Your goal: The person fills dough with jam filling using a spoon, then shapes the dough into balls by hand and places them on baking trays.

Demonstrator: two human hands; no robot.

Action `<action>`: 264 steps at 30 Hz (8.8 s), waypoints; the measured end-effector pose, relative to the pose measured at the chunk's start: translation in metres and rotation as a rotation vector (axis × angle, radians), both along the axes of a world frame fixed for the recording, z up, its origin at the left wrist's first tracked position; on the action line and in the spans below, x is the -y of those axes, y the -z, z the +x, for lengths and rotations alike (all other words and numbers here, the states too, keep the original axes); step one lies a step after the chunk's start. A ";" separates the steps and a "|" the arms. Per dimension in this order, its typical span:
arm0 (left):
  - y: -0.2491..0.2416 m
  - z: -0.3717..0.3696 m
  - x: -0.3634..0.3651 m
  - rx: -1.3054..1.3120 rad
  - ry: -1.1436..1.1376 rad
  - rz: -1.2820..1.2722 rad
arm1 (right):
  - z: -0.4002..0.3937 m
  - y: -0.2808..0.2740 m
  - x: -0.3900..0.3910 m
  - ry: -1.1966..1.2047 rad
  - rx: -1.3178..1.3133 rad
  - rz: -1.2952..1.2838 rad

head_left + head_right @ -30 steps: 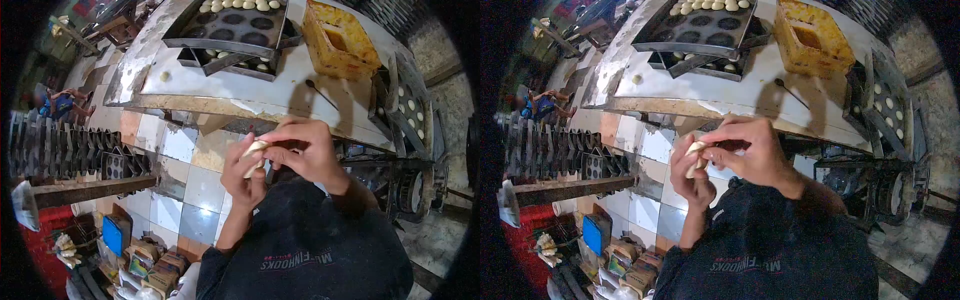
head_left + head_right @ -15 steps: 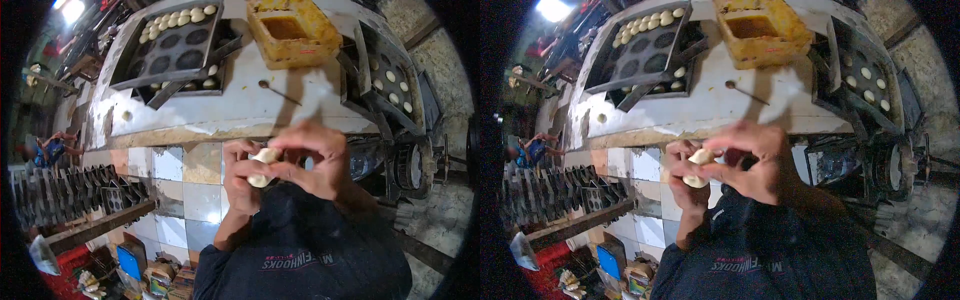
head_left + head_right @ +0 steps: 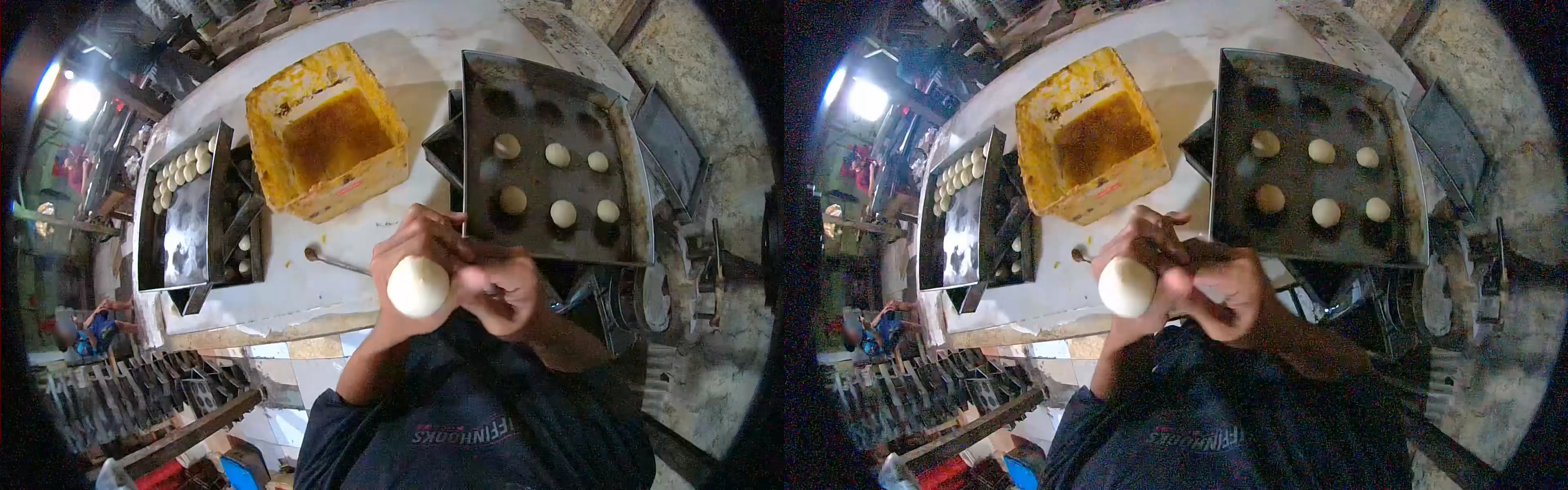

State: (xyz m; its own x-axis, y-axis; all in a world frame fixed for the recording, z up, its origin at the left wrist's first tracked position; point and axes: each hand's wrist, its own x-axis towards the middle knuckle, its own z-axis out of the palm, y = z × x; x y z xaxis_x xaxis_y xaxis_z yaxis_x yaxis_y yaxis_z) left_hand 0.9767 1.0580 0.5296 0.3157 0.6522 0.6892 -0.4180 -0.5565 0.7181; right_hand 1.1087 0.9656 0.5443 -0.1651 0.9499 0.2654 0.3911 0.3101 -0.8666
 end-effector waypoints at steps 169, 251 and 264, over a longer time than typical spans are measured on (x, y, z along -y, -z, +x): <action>0.116 -0.278 -0.102 0.207 0.021 -1.311 | -0.207 0.160 -0.162 0.040 0.550 0.183; -0.026 -0.013 0.031 0.015 -0.024 -0.113 | -0.020 -0.023 -0.013 0.059 -0.367 0.512; 0.046 0.141 0.039 -0.493 0.257 -0.611 | 0.116 -0.011 0.010 0.217 0.584 0.420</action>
State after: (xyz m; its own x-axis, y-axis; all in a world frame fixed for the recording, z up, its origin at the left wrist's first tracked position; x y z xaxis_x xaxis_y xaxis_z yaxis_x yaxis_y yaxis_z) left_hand 1.1180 1.0191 0.4836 0.6797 0.7333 -0.0200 -0.0366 0.0612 0.9975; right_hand 1.2251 0.9554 0.5556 -0.2107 0.8152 0.5395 0.8412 0.4324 -0.3247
